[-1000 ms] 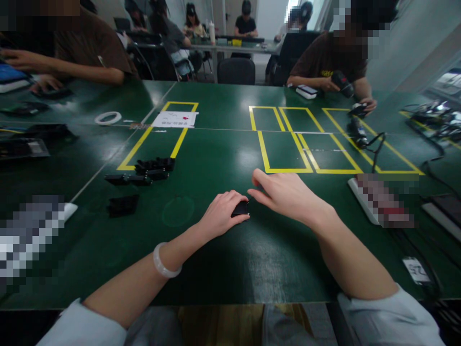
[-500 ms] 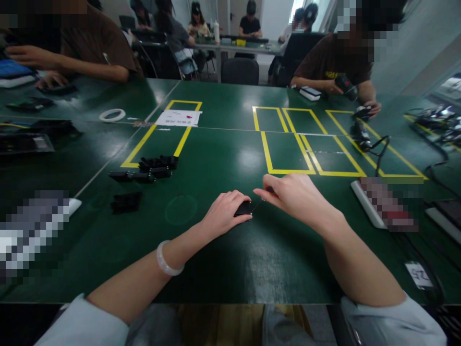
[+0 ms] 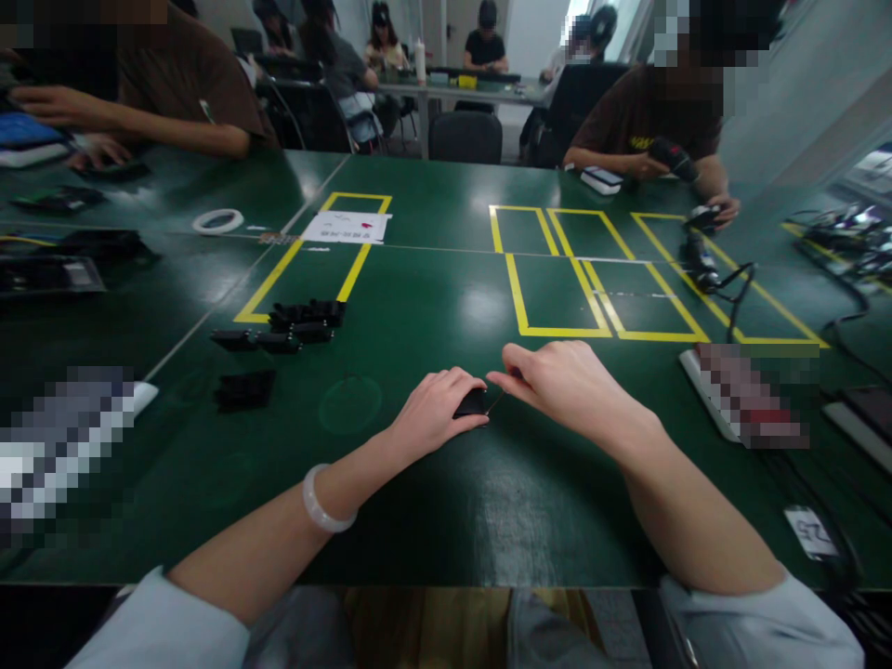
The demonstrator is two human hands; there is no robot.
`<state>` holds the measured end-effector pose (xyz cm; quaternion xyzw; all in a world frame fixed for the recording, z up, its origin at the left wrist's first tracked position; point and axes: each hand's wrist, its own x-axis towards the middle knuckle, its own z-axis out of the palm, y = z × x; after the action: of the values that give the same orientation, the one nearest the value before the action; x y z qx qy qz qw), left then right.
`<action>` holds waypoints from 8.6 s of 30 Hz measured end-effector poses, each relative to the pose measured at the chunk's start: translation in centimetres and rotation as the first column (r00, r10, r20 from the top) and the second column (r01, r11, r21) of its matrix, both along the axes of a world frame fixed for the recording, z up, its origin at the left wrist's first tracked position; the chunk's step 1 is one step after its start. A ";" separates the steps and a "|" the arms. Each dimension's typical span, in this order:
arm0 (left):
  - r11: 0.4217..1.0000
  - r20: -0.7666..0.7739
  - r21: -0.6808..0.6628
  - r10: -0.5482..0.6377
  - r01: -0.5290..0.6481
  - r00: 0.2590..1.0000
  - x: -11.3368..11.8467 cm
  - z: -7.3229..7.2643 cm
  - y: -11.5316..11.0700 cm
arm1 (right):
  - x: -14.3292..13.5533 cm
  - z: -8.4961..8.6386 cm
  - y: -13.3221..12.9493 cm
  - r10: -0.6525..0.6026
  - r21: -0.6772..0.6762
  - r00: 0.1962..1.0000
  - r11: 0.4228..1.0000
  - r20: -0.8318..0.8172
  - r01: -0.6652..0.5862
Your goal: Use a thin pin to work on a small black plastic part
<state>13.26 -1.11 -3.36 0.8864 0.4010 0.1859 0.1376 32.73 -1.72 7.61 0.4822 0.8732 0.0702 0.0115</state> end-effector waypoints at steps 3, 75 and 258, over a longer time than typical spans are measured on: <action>1.000 0.001 -0.021 -0.008 0.008 1.000 0.0 0.2 0.0 | -0.2 0.0 -0.3 -0.003 0.029 1.000 1.000 0.026 0.003; 0.988 -0.018 -0.141 -0.072 0.068 0.997 -2.1 0.9 1.0 | 0.1 -0.6 -0.4 0.132 -0.141 0.955 0.974 -0.266 -0.175; 0.986 -0.112 -0.143 -0.103 0.087 0.988 -3.9 3.3 1.3 | -0.7 -0.9 -0.9 0.108 -0.034 0.971 0.992 -0.212 -0.118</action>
<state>9.39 0.22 -0.02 0.9025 0.3776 0.0976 0.1829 32.07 -2.67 6.74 0.4360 0.8969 -0.0007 -0.0733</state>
